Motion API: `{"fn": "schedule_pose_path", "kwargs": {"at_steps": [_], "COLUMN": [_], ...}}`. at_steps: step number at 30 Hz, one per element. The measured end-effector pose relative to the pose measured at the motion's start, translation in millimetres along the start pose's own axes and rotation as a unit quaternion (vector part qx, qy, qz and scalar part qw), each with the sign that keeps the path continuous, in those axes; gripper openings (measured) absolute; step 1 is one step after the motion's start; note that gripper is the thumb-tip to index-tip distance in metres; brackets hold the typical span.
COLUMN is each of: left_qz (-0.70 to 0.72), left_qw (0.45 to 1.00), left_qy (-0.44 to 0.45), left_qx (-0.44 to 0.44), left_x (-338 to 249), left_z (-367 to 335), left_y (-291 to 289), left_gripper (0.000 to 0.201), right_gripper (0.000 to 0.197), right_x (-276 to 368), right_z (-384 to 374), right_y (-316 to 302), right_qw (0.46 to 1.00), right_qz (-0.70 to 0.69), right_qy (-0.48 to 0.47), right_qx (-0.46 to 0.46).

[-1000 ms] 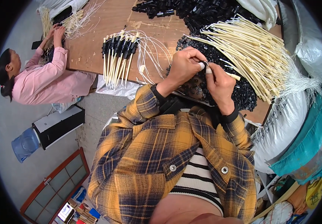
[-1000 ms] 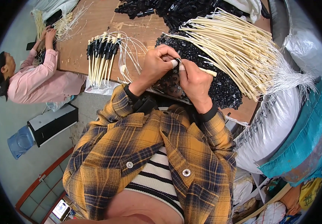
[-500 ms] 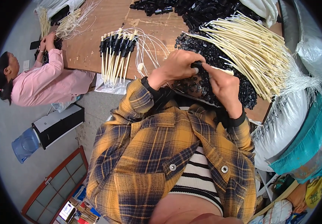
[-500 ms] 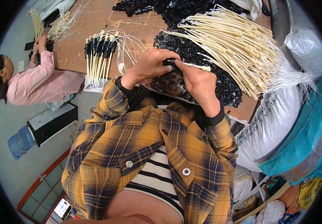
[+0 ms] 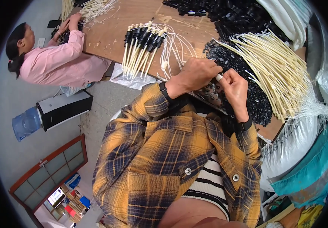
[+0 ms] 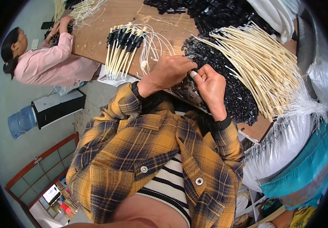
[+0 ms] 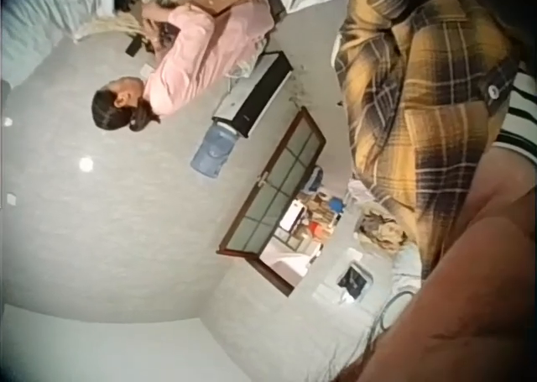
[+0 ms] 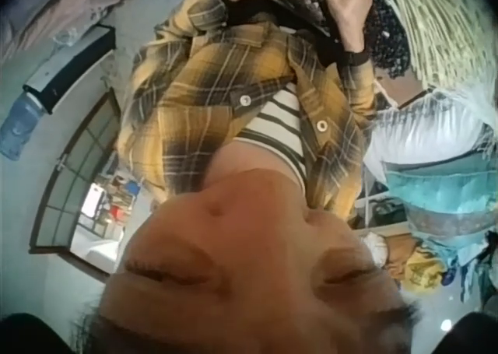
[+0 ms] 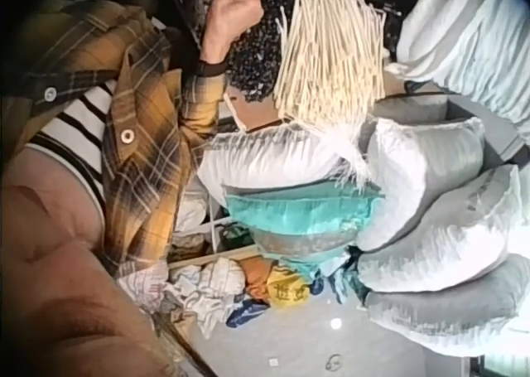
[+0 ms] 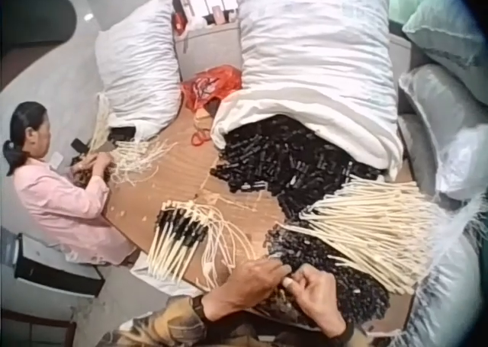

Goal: Manual assembly of wires into connector housings on an industrial workbench.

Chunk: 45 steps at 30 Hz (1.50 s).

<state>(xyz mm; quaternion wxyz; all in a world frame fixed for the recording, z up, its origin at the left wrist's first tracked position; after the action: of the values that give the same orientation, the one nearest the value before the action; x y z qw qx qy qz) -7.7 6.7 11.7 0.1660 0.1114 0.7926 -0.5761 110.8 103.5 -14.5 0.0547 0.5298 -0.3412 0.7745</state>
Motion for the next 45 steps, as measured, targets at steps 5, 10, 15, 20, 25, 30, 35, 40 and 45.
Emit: {"fn": "schedule_pose_path", "kwargs": {"at_steps": [5,10,15,20,25,30,35,40,45], "left_qz": [-0.036,-0.262,-0.242,0.084,0.051,0.038,0.301,0.486,0.425], "left_qw": [0.982,0.904,0.906,0.984,0.965,0.955,0.917,0.821,0.87], "left_qy": [-0.055,-0.2,-0.216,-0.105,-0.256,-0.293,-0.259,-0.295,-0.251], "left_qx": [-0.179,-0.272,-0.271,-0.116,0.016,-0.004,-0.038,-0.061,0.017], "left_x": [49.4,133.0,125.3,95.0,121.6,134.6,108.9,99.5,90.3], "left_z": [27.6,82.7,44.0,-51.2,-107.4,-92.2,-50.3,-26.1,-24.2], "left_y": [-49.6,-101.4,-91.0,-6.1,40.6,44.1,21.9,15.5,9.3], "left_gripper": [0.022,0.025,0.035,0.028,0.021,0.017,0.031,0.036,0.041], "right_gripper": [0.02,0.021,0.021,0.009,0.006,0.007,0.012,0.013,0.014], "right_x": [45.5,40.4,18.2,12.9,-5.7,5.6,3.2,11.7,10.7], "right_z": [-1.7,-9.4,-15.6,-26.8,-37.9,-38.0,-17.2,8.0,26.2], "right_y": [-19.4,-18.4,-52.7,-93.9,-96.1,-101.9,-104.8,-94.2,-88.2], "right_qw": [0.964,0.968,0.953,0.908,0.872,0.861,0.908,0.98,0.982], "right_qz": [0.042,0.085,0.17,0.34,0.453,0.441,0.332,0.096,0.069], "right_qy": [-0.207,-0.226,-0.201,-0.165,-0.109,-0.195,-0.212,-0.129,-0.149], "right_qx": [-0.162,-0.065,-0.151,-0.182,-0.152,-0.163,-0.143,-0.118,-0.089]}}
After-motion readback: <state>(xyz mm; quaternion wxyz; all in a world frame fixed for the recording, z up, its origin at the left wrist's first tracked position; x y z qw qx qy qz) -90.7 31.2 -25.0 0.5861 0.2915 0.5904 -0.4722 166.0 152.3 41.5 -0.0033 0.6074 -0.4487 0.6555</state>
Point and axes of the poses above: each hand's wrist, its own z-axis away from the middle knuckle, its own y-axis out of the palm, x = y × z, the point moved 4 cm from there along -z, towards the middle knuckle, and after that the axes turned 2 degrees about x, right-handed, at the moved point
